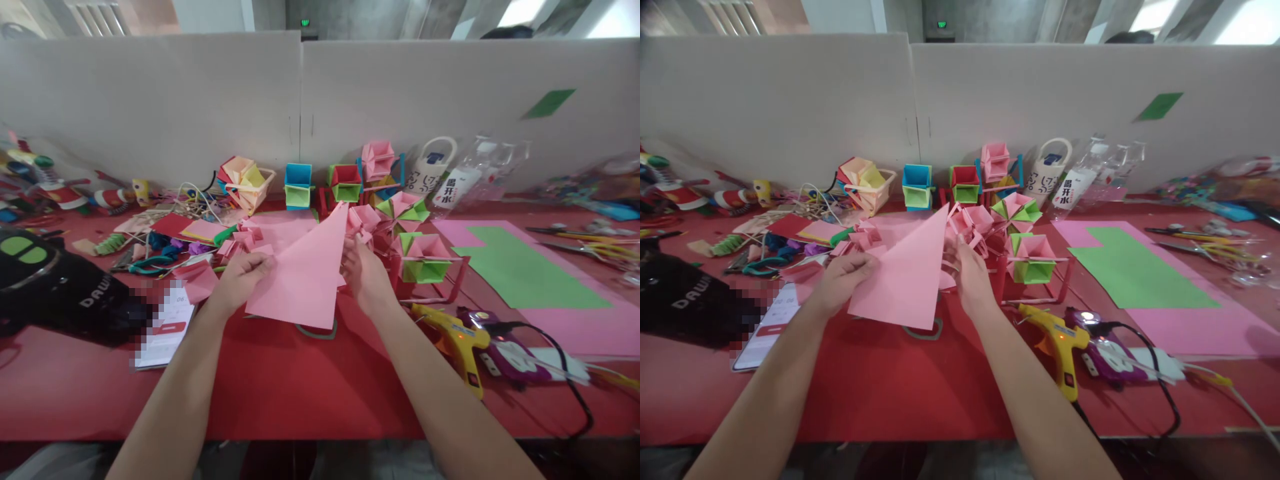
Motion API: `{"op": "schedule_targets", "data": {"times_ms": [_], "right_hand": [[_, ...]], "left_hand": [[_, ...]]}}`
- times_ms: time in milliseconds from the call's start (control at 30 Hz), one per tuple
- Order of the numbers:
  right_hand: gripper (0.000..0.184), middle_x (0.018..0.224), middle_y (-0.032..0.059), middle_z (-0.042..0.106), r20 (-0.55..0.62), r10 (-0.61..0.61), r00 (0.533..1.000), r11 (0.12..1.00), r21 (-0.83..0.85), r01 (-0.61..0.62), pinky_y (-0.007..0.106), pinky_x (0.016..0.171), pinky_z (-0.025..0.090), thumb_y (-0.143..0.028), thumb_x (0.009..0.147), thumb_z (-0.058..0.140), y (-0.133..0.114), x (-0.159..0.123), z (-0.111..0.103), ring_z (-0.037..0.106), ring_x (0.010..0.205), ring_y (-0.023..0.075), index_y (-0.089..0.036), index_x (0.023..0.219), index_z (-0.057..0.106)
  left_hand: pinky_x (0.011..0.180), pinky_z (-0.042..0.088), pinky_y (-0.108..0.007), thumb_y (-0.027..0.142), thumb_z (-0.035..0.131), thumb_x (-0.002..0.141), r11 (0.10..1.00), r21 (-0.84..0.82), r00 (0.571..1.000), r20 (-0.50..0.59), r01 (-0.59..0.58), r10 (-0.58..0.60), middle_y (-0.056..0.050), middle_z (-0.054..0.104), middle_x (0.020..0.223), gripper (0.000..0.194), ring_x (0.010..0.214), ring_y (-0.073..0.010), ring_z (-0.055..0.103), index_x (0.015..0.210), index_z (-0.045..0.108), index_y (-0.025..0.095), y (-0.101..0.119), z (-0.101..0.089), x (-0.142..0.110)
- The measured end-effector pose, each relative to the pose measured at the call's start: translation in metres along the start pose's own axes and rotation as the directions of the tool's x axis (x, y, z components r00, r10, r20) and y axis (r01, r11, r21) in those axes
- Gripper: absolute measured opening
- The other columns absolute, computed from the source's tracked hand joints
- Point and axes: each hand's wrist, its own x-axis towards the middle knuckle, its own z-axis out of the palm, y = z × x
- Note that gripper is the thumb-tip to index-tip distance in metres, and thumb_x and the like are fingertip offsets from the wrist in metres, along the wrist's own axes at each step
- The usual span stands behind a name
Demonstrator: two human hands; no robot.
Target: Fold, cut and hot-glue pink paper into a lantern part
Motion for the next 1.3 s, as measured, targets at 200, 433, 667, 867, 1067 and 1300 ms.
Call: {"op": "schedule_targets", "data": {"times_ms": [200,433,667,867,1067,1300], "right_hand": [[0.071,0.097,0.0134,0.076,0.068,0.049,0.996,0.999,0.016,-0.051,0.039,0.071,0.057,-0.084,0.078,0.040,-0.018,0.005,-0.011,0.072,0.087,0.0285,-0.020,0.092,0.068],[0.032,0.085,0.0058,0.077,0.261,-0.107,0.960,0.890,-0.405,0.209,0.033,0.073,0.052,-0.051,0.080,0.069,-0.022,-0.005,-0.019,0.069,0.081,0.0221,-0.020,0.081,0.077],[0.017,0.075,0.0013,0.074,0.623,0.118,0.774,0.754,-0.563,0.338,0.025,0.058,0.046,-0.031,0.085,0.064,-0.001,-0.026,0.003,0.062,0.065,0.0147,-0.023,0.084,0.079],[0.020,0.070,-0.0005,0.069,0.685,0.175,0.707,0.726,-0.575,0.377,0.022,0.053,0.040,-0.027,0.088,0.058,0.003,-0.027,0.002,0.055,0.060,0.0121,-0.021,0.081,0.076],[0.019,0.068,0.0000,0.067,0.682,0.166,0.712,0.700,-0.590,0.402,0.024,0.055,0.040,-0.024,0.086,0.057,-0.007,-0.022,-0.006,0.054,0.061,0.0126,-0.019,0.076,0.073],[0.021,0.062,-0.0020,0.057,0.630,0.142,0.764,0.624,-0.656,0.425,0.025,0.055,0.035,-0.024,0.086,0.055,-0.015,-0.012,-0.019,0.046,0.059,0.0122,-0.019,0.067,0.062]], "left_hand": [[0.055,0.037,-0.023,0.041,0.060,0.083,0.994,0.105,0.956,0.285,0.043,-0.071,-0.001,0.058,0.065,0.029,0.061,-0.0135,0.050,0.072,0.068,0.016,0.000,-0.003,-0.003],[0.054,0.037,-0.023,0.036,0.059,0.083,0.970,0.235,0.819,0.546,0.053,-0.177,-0.001,0.061,0.062,0.025,0.057,-0.0136,0.052,0.070,0.071,0.018,0.000,-0.002,-0.008],[0.056,0.038,-0.022,0.034,0.059,0.082,0.981,0.192,0.804,0.578,0.034,-0.141,-0.001,0.065,0.066,0.022,0.060,-0.0135,0.053,0.076,0.074,0.019,0.006,0.015,-0.008],[0.062,0.042,-0.024,0.029,0.058,0.081,0.987,0.163,0.827,0.555,-0.004,-0.088,-0.002,0.069,0.071,0.020,0.065,-0.0145,0.056,0.077,0.075,0.019,0.009,0.016,-0.009],[0.059,0.042,-0.024,0.032,0.059,0.082,0.973,0.228,0.856,0.510,-0.036,-0.088,-0.002,0.069,0.067,0.022,0.063,-0.0154,0.056,0.071,0.075,0.020,-0.001,-0.006,-0.006],[0.062,0.046,-0.025,0.033,0.061,0.080,0.931,0.361,0.913,0.392,-0.043,-0.110,-0.005,0.074,0.074,0.021,0.070,-0.0195,0.064,0.074,0.075,0.020,-0.014,-0.027,-0.003]]}}
